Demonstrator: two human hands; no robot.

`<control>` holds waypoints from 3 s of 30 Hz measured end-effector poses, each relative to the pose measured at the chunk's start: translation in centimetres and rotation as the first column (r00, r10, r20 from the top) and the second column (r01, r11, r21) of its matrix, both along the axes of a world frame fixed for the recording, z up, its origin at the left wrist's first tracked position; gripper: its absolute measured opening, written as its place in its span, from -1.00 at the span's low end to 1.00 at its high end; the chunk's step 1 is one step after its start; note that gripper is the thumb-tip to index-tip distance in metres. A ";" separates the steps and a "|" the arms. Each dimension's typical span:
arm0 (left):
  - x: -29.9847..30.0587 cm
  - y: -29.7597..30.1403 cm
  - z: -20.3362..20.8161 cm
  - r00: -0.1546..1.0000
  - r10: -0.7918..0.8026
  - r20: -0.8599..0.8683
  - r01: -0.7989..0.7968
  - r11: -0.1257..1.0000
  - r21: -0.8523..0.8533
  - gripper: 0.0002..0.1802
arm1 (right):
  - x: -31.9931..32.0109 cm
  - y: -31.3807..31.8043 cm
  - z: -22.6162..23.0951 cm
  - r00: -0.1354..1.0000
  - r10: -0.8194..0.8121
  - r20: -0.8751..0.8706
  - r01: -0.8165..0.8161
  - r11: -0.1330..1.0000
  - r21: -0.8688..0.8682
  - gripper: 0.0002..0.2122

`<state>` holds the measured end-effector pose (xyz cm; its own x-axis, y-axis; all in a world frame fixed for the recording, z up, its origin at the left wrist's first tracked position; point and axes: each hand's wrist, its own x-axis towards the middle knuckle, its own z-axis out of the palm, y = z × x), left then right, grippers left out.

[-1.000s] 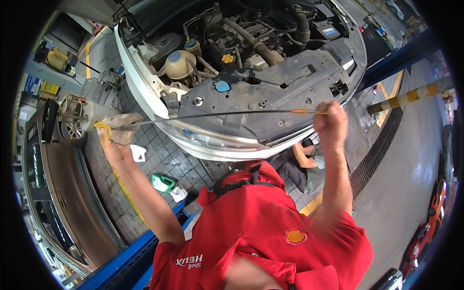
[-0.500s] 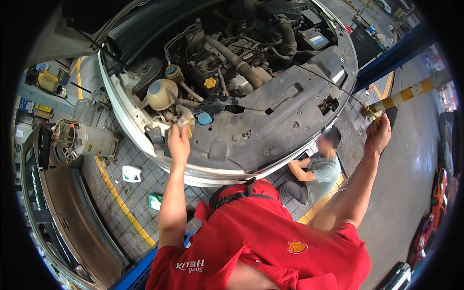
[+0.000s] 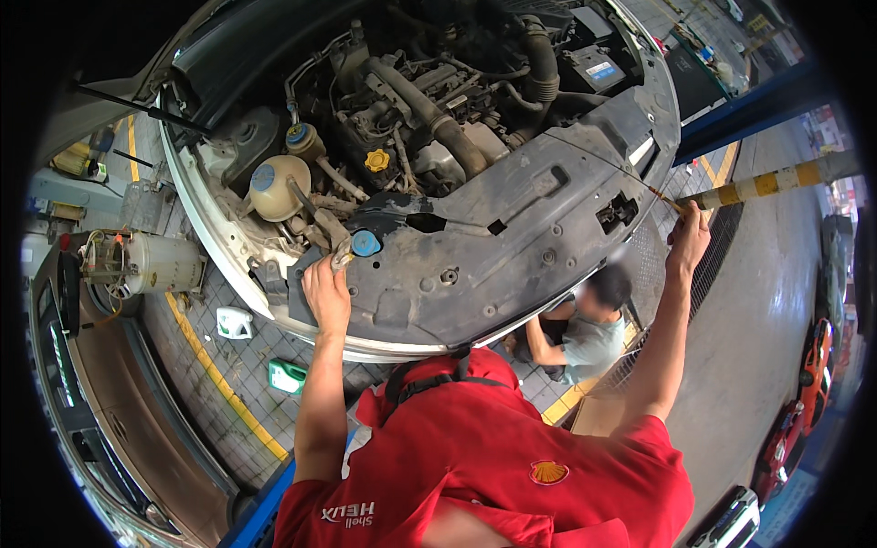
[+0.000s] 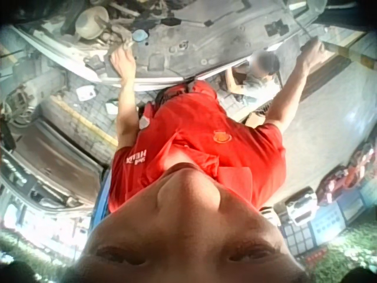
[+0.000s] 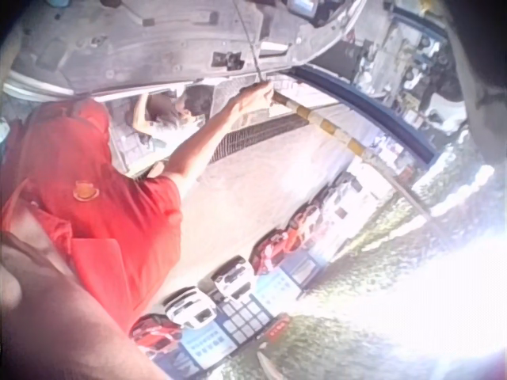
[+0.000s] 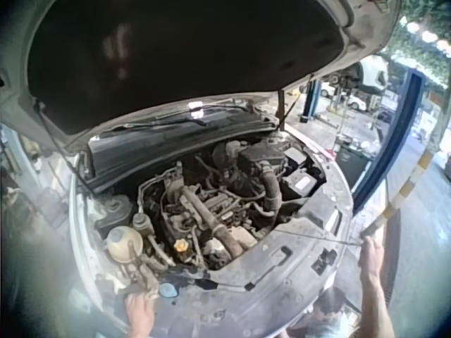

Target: The person retrieves a blue liquid bottle from a shop shelf, carries it to a white car with its hood open, and pours the liquid into the windshield washer fluid reservoir. The person then closes the reservoir cap and checks the engine oil level using the dipstick.

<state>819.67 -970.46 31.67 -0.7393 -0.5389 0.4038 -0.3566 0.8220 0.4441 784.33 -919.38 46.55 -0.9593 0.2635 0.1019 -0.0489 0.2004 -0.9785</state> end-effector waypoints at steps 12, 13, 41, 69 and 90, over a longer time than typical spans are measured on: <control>0.1 0.0 -0.1 0.999 0.016 0.040 -0.016 1.000 -0.010 -0.66 | -3.2 -1.9 -2.7 0.999 0.045 0.026 -0.046 0.998 0.034 -0.67; 0.1 0.0 -0.1 0.999 0.017 0.040 -0.016 1.000 -0.009 -0.66 | -3.3 -2.0 -2.9 1.000 0.016 0.016 -0.017 0.999 0.050 -0.67; 0.0 0.1 0.1 0.999 0.018 0.040 -0.018 1.000 -0.006 -0.68 | -5.4 -3.2 -5.3 1.000 0.015 0.007 -0.015 0.995 0.103 -0.63; 0.0 0.3 0.3 0.998 0.043 0.034 -0.044 0.999 0.029 -0.57 | -22.9 -41.3 -5.6 0.603 0.588 0.539 -0.793 0.516 0.324 -0.56; 0.3 0.2 0.4 0.994 0.027 0.107 -0.033 0.998 0.054 -0.66 | -22.5 -39.0 -18.4 0.429 0.511 0.745 -0.850 0.507 0.142 -0.56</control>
